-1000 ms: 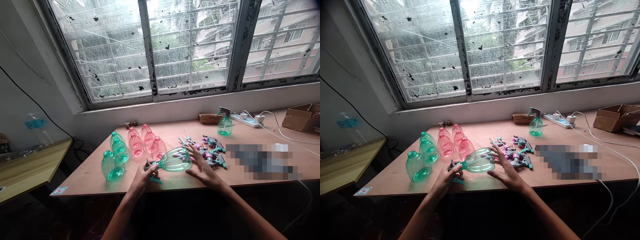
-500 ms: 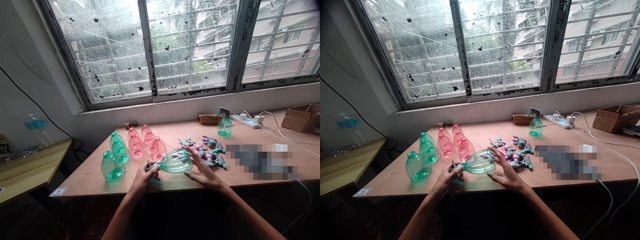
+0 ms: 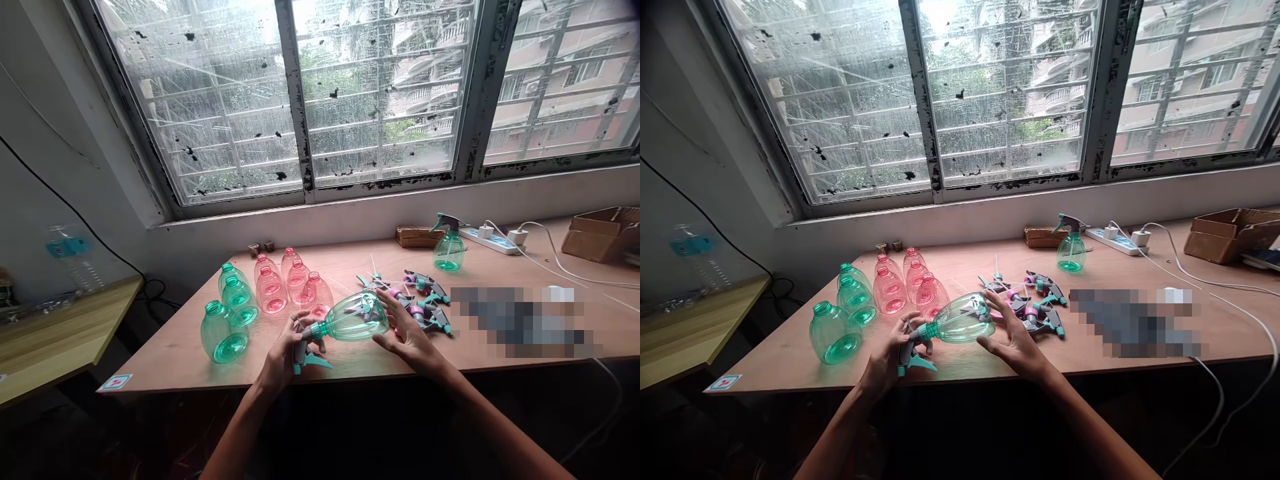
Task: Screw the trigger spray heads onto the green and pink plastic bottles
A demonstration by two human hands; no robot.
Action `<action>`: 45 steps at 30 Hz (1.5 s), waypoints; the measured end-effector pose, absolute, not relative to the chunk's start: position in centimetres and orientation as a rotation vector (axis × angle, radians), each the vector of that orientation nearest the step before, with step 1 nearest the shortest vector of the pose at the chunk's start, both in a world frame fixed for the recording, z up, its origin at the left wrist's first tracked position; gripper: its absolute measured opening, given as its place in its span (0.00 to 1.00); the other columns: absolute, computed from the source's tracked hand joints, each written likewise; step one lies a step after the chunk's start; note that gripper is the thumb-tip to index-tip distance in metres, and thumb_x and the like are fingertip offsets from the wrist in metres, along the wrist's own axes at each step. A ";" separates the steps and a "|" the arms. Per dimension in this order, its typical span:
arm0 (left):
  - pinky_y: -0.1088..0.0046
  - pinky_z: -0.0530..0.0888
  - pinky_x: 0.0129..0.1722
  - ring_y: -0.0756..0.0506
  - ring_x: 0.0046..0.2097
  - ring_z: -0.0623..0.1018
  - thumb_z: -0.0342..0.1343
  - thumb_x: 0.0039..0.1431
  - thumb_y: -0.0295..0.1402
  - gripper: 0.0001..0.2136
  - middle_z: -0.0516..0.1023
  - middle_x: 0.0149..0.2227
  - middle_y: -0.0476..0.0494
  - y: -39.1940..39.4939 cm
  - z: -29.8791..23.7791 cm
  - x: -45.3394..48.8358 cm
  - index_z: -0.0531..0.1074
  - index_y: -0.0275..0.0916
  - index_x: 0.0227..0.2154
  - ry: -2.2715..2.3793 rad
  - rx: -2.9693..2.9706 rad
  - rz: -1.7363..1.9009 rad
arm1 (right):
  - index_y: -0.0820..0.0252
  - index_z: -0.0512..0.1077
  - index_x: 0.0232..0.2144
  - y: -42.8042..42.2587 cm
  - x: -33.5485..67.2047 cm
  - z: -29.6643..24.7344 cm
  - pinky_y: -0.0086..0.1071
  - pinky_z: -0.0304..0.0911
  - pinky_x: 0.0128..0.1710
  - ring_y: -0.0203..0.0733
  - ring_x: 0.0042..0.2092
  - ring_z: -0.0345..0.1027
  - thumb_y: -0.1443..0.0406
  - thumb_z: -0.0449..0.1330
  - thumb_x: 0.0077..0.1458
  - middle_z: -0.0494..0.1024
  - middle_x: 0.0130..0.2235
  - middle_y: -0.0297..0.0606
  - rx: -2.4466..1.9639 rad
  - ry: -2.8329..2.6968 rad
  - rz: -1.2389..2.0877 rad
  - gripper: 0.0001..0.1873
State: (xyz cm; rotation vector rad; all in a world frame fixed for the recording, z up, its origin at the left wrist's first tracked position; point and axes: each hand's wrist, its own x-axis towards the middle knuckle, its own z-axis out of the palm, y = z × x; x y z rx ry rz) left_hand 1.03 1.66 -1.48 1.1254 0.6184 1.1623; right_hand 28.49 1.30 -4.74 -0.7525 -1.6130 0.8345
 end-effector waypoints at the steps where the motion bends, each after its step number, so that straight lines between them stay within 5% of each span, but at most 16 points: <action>1: 0.64 0.75 0.34 0.40 0.37 0.81 0.60 0.53 0.34 0.20 0.76 0.49 0.40 1.7 -1.5 1.0 0.67 0.40 0.50 0.641 1.142 1.179 | 0.44 0.54 0.67 1.3 28.5 -4.6 0.52 0.54 0.65 0.56 0.69 0.51 0.58 0.66 0.57 0.58 0.68 0.43 -0.756 -1.606 0.846 0.40; 4: 0.59 0.75 0.45 0.37 0.45 0.81 0.55 0.57 0.31 0.16 0.78 0.50 0.37 1.8 -1.6 0.9 0.71 0.38 0.49 0.653 1.166 1.154 | 0.43 0.56 0.66 1.2 28.3 -4.4 0.50 0.57 0.64 0.57 0.67 0.55 0.58 0.66 0.58 0.60 0.67 0.43 -0.735 -1.581 0.888 0.38; 8: 0.55 0.65 0.58 0.34 0.57 0.73 0.51 0.46 0.27 0.29 0.75 0.58 0.37 1.7 -1.6 0.4 0.72 0.35 0.55 0.462 1.196 1.061 | 0.44 0.57 0.65 1.1 28.3 -4.3 0.50 0.56 0.63 0.58 0.68 0.51 0.57 0.65 0.58 0.60 0.67 0.43 -0.679 -1.519 0.929 0.36; 14: 0.60 0.64 0.55 0.37 0.55 0.70 0.47 0.36 0.24 0.43 0.72 0.61 0.42 1.0 -1.2 0.0 0.64 0.36 0.63 0.506 1.348 0.906 | 0.51 0.60 0.63 1.0 28.4 -3.9 0.53 0.51 0.65 0.59 0.66 0.54 0.53 0.61 0.58 0.63 0.65 0.47 -0.701 -1.439 0.929 0.34; 21: 0.50 0.53 0.66 0.33 0.66 0.60 0.48 0.35 0.24 0.44 0.65 0.66 0.48 1.3 -1.8 -0.2 0.64 0.41 0.64 0.370 1.316 0.769 | 0.52 0.60 0.63 0.7 28.4 -3.3 0.55 0.51 0.64 0.60 0.66 0.54 0.51 0.59 0.53 0.64 0.65 0.48 -0.768 -1.429 0.890 0.37; 27: 0.49 0.58 0.64 0.32 0.62 0.67 0.57 0.50 0.23 0.37 0.68 0.63 0.43 1.0 -1.5 0.0 0.62 0.46 0.65 0.498 1.429 0.685 | 0.52 0.59 0.64 0.8 28.8 -3.7 0.55 0.50 0.64 0.62 0.66 0.53 0.51 0.58 0.53 0.62 0.65 0.48 -0.835 -1.431 0.837 0.37; 31: 0.54 0.69 0.56 0.35 0.57 0.73 0.60 0.62 0.33 0.29 0.72 0.60 0.36 0.4 -1.1 0.5 0.61 0.48 0.65 0.610 1.517 0.670 | 0.49 0.59 0.64 1.2 29.1 -4.4 0.54 0.53 0.62 0.60 0.65 0.55 0.52 0.57 0.56 0.63 0.64 0.45 -0.841 -1.406 0.817 0.35; 35: 0.57 0.72 0.53 0.35 0.54 0.77 0.64 0.59 0.37 0.30 0.79 0.51 0.35 0.0 -0.9 1.2 0.64 0.46 0.63 0.663 1.555 0.723 | 0.48 0.59 0.64 1.7 29.3 -5.3 0.53 0.53 0.63 0.59 0.64 0.56 0.53 0.57 0.58 0.64 0.63 0.43 -0.803 -1.360 0.834 0.33; 39: 0.58 0.71 0.53 0.39 0.48 0.79 0.62 0.61 0.39 0.25 0.77 0.54 0.38 0.2 -0.6 1.5 0.69 0.46 0.60 0.714 1.625 0.775 | 0.49 0.59 0.64 1.9 29.4 -5.6 0.56 0.51 0.64 0.60 0.65 0.54 0.52 0.58 0.57 0.64 0.63 0.43 -0.803 -1.317 0.842 0.34; 43: 0.63 0.72 0.48 0.41 0.42 0.79 0.56 0.65 0.43 0.15 0.81 0.41 0.40 0.4 -0.8 1.5 0.80 0.37 0.43 0.833 1.741 0.804 | 0.49 0.59 0.63 1.7 29.4 -5.3 0.55 0.52 0.64 0.59 0.64 0.57 0.53 0.58 0.58 0.65 0.63 0.43 -0.802 -1.338 0.834 0.32; 45: 0.63 0.73 0.46 0.41 0.41 0.79 0.54 0.66 0.43 0.16 0.81 0.38 0.40 0.4 -1.2 1.6 0.78 0.36 0.43 0.853 1.675 0.813 | 0.49 0.60 0.63 1.6 29.4 -5.3 0.54 0.52 0.64 0.59 0.65 0.56 0.53 0.58 0.58 0.64 0.64 0.42 -0.809 -1.339 0.824 0.32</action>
